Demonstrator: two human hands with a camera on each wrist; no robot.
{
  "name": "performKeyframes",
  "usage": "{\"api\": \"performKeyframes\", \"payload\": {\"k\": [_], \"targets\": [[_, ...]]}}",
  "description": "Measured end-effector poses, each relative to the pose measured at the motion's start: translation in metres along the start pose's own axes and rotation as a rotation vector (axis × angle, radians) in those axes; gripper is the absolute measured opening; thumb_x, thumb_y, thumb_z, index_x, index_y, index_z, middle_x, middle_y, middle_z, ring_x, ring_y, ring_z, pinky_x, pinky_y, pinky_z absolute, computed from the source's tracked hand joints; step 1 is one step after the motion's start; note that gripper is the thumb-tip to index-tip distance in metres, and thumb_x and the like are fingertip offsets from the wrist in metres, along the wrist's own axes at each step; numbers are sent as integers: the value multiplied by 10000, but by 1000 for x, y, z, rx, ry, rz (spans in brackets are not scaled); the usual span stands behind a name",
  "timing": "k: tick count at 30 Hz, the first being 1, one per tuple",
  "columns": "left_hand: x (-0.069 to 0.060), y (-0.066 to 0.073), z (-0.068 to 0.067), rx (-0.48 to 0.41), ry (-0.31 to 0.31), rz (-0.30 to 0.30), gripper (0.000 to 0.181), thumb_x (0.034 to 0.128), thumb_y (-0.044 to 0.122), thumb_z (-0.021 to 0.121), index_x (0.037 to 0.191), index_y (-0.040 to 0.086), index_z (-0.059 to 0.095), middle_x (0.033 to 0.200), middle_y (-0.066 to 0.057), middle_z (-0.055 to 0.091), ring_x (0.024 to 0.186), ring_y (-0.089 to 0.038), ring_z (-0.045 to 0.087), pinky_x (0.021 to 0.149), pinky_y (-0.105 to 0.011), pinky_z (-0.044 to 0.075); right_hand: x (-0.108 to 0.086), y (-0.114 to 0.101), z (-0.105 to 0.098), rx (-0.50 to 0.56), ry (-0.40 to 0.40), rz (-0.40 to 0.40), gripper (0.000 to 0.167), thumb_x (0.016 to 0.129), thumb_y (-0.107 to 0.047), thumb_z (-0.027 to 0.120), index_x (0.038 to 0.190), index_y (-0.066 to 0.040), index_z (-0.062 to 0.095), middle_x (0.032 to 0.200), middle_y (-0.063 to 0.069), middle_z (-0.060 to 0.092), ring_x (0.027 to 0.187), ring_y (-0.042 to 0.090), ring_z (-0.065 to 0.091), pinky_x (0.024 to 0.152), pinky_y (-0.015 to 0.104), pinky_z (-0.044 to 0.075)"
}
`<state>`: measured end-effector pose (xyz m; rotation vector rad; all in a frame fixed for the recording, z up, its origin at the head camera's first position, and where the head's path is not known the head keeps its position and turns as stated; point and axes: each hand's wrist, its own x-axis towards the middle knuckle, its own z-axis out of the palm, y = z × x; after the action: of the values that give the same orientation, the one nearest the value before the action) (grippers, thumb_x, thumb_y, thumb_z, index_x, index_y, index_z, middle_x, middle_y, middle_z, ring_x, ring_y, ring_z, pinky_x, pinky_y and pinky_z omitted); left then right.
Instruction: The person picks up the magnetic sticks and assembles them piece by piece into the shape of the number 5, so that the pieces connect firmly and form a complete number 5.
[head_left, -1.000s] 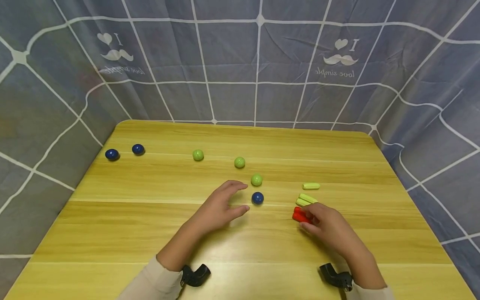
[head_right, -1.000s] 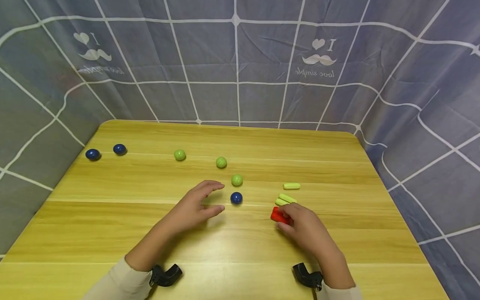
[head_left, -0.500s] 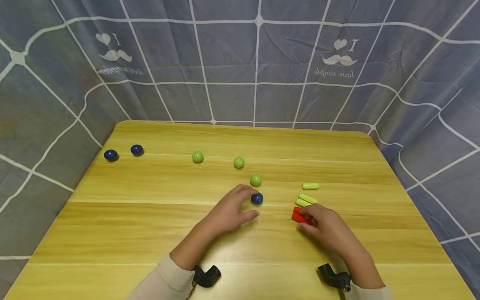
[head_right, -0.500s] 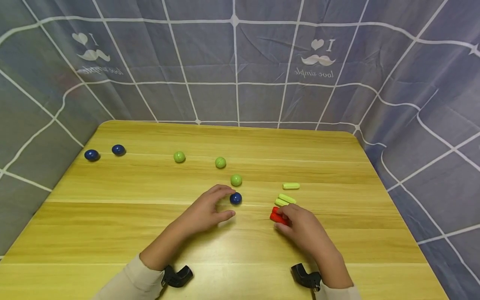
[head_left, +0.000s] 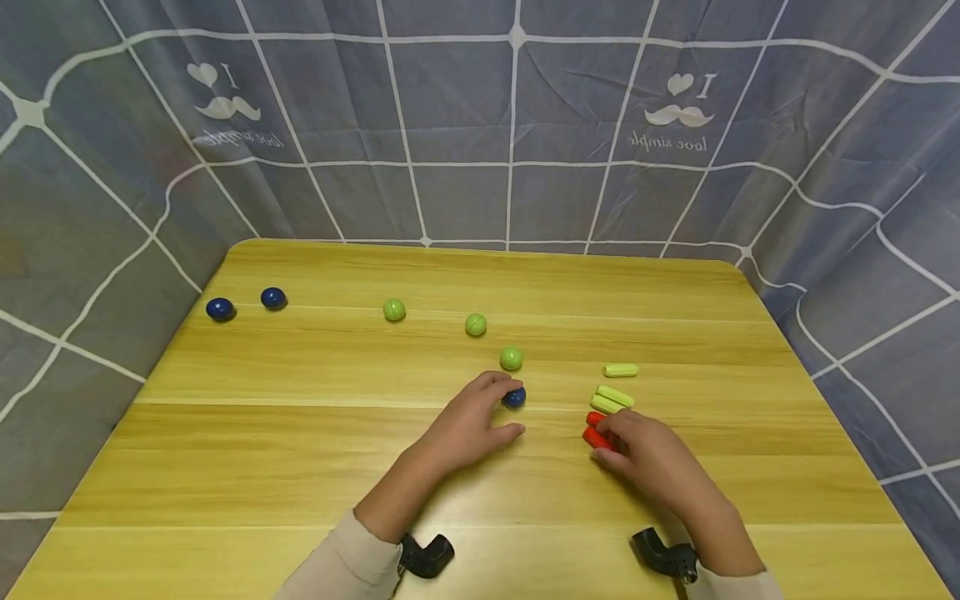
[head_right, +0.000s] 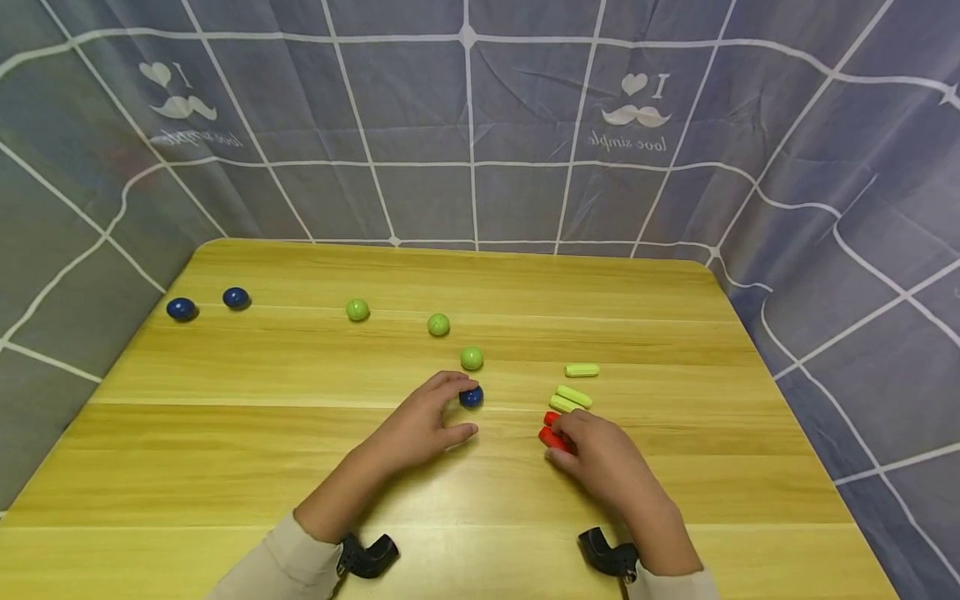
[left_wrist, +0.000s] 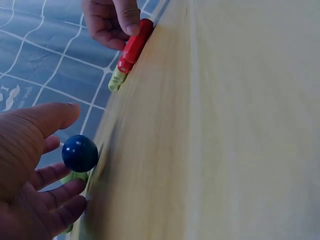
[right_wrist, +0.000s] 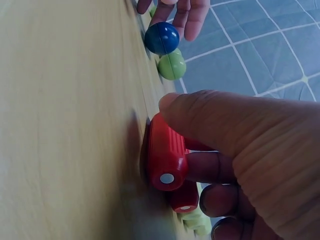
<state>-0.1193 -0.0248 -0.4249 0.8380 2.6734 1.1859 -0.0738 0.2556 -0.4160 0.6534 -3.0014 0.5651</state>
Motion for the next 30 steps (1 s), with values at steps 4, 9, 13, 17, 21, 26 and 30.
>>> {"api": "performKeyframes", "payload": {"k": [4, 9, 13, 17, 21, 26, 30], "targets": [[2, -2, 2, 20, 12, -11, 555, 896, 249, 751, 1376, 51, 556, 1373, -107, 524, 1272, -262, 512, 1064, -406, 400, 0, -4, 0, -28, -16, 0, 210, 832, -235, 814, 968, -136, 688, 919, -48, 650, 768, 96, 552, 698, 358, 500], [4, -3, 4, 22, 40, -22, 535, 904, 241, 739, 1368, 43, 562, 1347, -116, 544, 1254, -275, 525, 1058, -415, 405, 1, -9, 1, -51, -32, 0, 193, 838, -229, 808, 959, -144, 684, 899, -54, 633, 749, 94, 540, 687, 351, 494], [5, -4, 7, 28, 59, -35, 518, 905, 238, 737, 1357, 46, 571, 1327, -118, 556, 1239, -278, 532, 1050, -419, 411, 1, -10, 2, -55, -27, 1, 195, 834, -224, 812, 955, -153, 677, 872, -71, 615, 722, 85, 520, 670, 338, 482], [7, -5, 9, 29, 73, -47, 498, 906, 234, 737, 1341, 45, 584, 1311, -116, 567, 1230, -282, 534, 1041, -426, 415, 1, -10, 2, -54, -31, 1, 197, 839, -222, 808, 972, -156, 678, 885, -71, 625, 734, 87, 534, 682, 344, 488], [8, -5, 10, 24, 85, -62, 480, 909, 237, 734, 1328, 46, 598, 1299, -115, 577, 1221, -284, 538, 1037, -427, 417, 2, -11, 3, -52, -34, -10, 199, 843, -211, 803, 991, -148, 686, 919, -48, 650, 772, 102, 569, 710, 362, 505], [9, -4, 10, 3, 96, -80, 464, 908, 237, 733, 1313, 46, 610, 1287, -113, 585, 1210, -284, 543, 1033, -429, 417, 2, -12, 3, -56, -29, -31, 198, 839, -200, 804, 988, -150, 683, 902, -63, 631, 757, 94, 550, 704, 351, 500], [10, -5, 11, 10, 107, -76, 447, 906, 228, 737, 1299, 48, 620, 1266, -105, 595, 1193, -279, 553, 1021, -424, 426, 3, -13, 3, -57, -31, -26, 192, 840, -200, 803, 980, -156, 679, 881, -76, 605, 735, 85, 521, 687, 336, 488]]}}
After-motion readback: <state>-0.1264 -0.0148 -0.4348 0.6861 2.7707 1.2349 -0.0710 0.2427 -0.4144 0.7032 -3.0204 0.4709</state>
